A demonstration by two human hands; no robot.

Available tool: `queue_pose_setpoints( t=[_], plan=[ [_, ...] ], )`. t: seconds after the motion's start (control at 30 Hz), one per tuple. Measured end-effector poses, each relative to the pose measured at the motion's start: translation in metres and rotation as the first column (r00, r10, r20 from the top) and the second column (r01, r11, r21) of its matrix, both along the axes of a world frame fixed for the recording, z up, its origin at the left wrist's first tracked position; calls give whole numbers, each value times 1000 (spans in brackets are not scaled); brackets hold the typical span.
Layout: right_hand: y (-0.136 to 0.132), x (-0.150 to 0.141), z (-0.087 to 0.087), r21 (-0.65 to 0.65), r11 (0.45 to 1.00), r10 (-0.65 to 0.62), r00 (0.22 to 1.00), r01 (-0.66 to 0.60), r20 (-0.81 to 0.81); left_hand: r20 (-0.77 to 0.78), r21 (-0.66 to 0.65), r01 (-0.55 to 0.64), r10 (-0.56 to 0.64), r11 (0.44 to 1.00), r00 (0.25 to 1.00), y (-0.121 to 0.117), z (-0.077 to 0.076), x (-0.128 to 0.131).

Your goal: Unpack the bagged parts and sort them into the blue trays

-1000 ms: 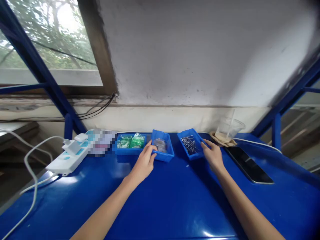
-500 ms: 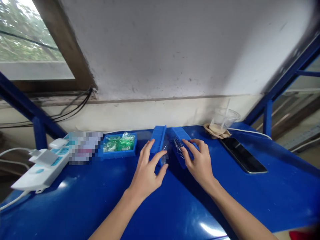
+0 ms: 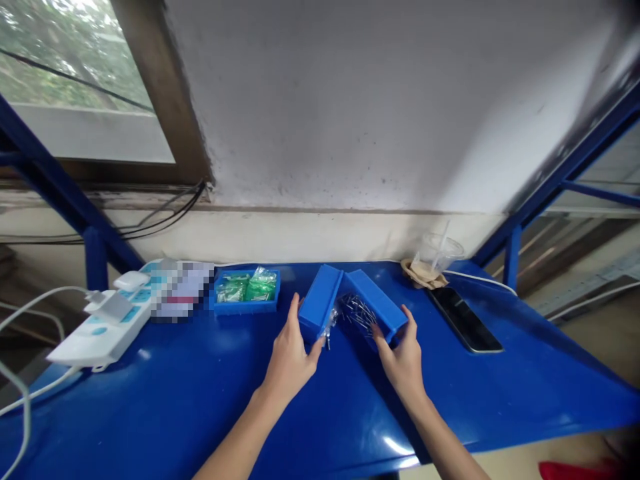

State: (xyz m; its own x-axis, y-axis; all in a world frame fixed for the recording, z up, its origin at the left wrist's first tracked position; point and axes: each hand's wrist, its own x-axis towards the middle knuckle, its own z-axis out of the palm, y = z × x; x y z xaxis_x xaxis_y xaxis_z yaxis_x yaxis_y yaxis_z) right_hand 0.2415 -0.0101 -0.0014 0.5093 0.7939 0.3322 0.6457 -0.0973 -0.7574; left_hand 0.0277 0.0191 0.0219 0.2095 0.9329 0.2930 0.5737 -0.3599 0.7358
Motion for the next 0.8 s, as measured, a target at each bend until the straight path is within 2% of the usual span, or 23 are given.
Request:
queue_pose_setpoints(
  t=[0.1, 0.2, 0.37, 0.6, 0.7, 0.8],
  plan=[
    [-13, -2, -2, -7, 1000, 7, 1000, -7, 21, 56, -51, -3, 6, 999, 998, -16, -4, -7],
    [-17, -3, -7, 5, 999, 37, 997, -38, 72, 132, -115, -56, 71, 992, 989, -31, -7, -13],
    [-16, -3, -11, 29, 996, 80, 993, -82, 84, 166, -188, -73, 104, 980, 981, -41, -8, -14],
    [-8, 9, -18, 70, 988, 141, 990, -141, 7, 10, -88, -49, 50, 995, 999, -43, -6, -21],
    [7, 27, -16, 104, 970, 221, 975, -221, 12, -48, -36, 3, -5, 999, 999, -45, -7, -29],
    [31, 46, -10, 105, 962, 256, 967, -254, -10, -17, 16, 14, -14, 1000, 1000, -41, -4, -35]
  ],
)
